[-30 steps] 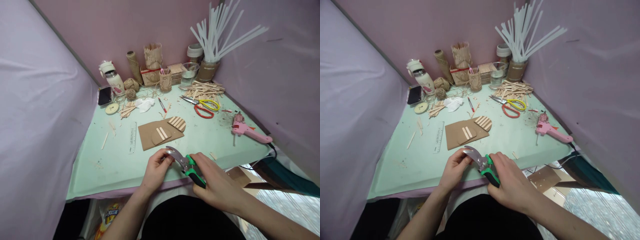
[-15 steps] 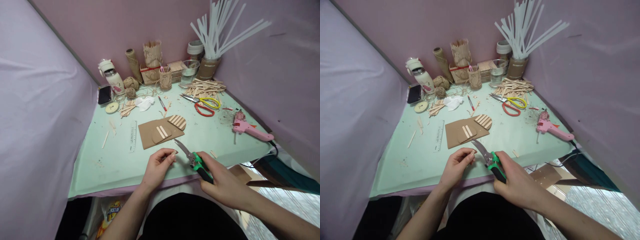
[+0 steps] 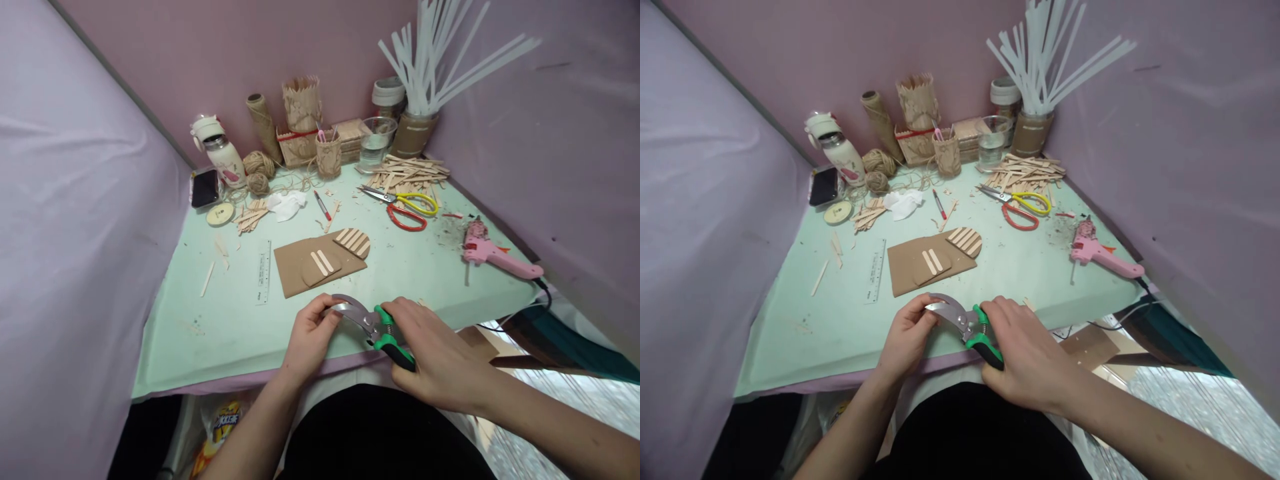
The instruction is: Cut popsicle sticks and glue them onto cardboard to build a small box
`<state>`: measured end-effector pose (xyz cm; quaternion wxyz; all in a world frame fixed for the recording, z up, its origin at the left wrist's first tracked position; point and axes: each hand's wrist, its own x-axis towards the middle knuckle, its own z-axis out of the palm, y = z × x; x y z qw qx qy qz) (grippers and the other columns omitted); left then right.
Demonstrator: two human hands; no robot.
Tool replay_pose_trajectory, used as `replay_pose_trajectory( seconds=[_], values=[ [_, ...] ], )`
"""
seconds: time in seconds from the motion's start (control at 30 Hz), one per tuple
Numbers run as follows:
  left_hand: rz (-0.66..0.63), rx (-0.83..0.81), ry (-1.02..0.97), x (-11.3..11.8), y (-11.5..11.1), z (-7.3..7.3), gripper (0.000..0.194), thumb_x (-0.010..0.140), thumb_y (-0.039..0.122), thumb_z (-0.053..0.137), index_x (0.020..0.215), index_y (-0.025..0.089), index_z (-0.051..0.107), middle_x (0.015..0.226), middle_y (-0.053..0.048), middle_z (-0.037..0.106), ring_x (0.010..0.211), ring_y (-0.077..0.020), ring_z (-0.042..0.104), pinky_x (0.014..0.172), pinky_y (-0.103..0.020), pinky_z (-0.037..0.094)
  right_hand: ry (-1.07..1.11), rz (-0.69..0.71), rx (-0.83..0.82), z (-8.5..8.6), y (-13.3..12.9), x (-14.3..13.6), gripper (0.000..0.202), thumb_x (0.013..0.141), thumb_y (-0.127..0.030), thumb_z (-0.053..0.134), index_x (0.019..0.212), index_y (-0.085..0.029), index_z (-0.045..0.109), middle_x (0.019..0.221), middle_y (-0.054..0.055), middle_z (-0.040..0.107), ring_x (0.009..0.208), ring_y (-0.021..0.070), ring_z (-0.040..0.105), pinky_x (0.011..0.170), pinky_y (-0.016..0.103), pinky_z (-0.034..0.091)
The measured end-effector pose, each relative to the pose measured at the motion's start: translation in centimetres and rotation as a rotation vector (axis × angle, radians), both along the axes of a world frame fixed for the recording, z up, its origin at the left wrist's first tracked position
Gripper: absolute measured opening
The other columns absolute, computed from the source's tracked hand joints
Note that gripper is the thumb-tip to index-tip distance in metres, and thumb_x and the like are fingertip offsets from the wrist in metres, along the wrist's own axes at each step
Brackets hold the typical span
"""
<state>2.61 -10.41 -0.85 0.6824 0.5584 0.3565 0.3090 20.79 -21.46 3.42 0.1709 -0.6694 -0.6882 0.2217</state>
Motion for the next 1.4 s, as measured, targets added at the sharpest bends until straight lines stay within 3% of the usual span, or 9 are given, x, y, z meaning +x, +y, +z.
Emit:
replay_pose_trajectory(
  seconds=[0.43, 0.6, 0.8, 0.97, 1.17, 1.4],
  values=[
    [-0.052, 0.079, 0.018, 0.0, 0.1, 0.5, 0.011, 0.087, 0.020, 0.059, 0.088, 0.019, 0.070, 0.086, 0.000, 0.059, 0.085, -0.0148, 0.055, 0.079, -0.024, 0.041, -0.007, 0.019, -0.034, 0.2, -0.1, -0.2, 0.040, 0.074, -0.021, 0.057, 0.112, -0.015, 0.048, 0.097, 0.009, 0.055, 0.085, 0.0251, 0.051, 0.076, 0.040, 0.042],
    [-0.060, 0.065, 0.001, 0.1, 0.1, 0.4, 0.011, 0.089, 0.022, 0.059, 0.087, 0.018, 0.069, 0.086, -0.002, 0.058, 0.085, -0.0153, 0.053, 0.080, -0.025, 0.040, 0.016, 0.010, -0.078, 0.4, -0.1, -0.3, 0.032, 0.072, -0.018, 0.054, 0.103, -0.018, 0.049, 0.092, 0.008, 0.055, 0.082, 0.0242, 0.052, 0.071, 0.036, 0.041],
    [-0.023, -0.003, -0.076, 0.3, -0.2, -0.3, 0.013, 0.087, 0.028, 0.065, 0.081, 0.017, 0.067, 0.079, -0.001, 0.055, 0.078, -0.0132, 0.049, 0.075, -0.024, 0.039, 0.178, -0.052, -0.212, 0.4, -0.4, -0.3, 0.030, 0.071, -0.014, 0.050, 0.100, -0.021, 0.048, 0.082, 0.001, 0.057, 0.070, 0.0190, 0.053, 0.062, 0.030, 0.039],
    [-0.001, -0.090, -0.012, 0.4, -0.3, 0.5, 0.018, 0.085, 0.035, 0.068, 0.088, 0.018, 0.071, 0.087, -0.002, 0.061, 0.072, -0.0107, 0.047, 0.068, -0.022, 0.038, 0.321, -0.142, -0.144, 0.8, -0.3, 0.9, 0.030, 0.074, -0.017, 0.048, 0.103, -0.023, 0.049, 0.089, 0.001, 0.061, 0.083, 0.0212, 0.058, 0.068, 0.030, 0.044],
    [0.053, -0.268, -0.022, 0.8, -0.3, 1.2, 0.027, 0.080, 0.042, 0.071, 0.091, 0.017, 0.067, 0.077, 0.001, 0.054, 0.061, -0.0068, 0.036, 0.056, -0.020, 0.029, 0.270, -0.130, -0.169, 0.7, -0.2, 1.6, 0.035, 0.073, -0.017, 0.049, 0.107, -0.023, 0.050, 0.094, 0.003, 0.063, 0.083, 0.0223, 0.060, 0.066, 0.031, 0.046],
    [0.053, -0.285, -0.021, 0.9, -0.2, 1.3, 0.026, 0.080, 0.040, 0.072, 0.089, 0.018, 0.064, 0.071, 0.004, 0.050, 0.059, -0.0066, 0.035, 0.055, -0.021, 0.027, 0.191, -0.163, -0.204, 1.3, 0.3, 1.8, 0.039, 0.071, -0.019, 0.051, 0.110, -0.023, 0.050, 0.090, 0.002, 0.062, 0.074, 0.0207, 0.058, 0.062, 0.030, 0.045]
  ],
)
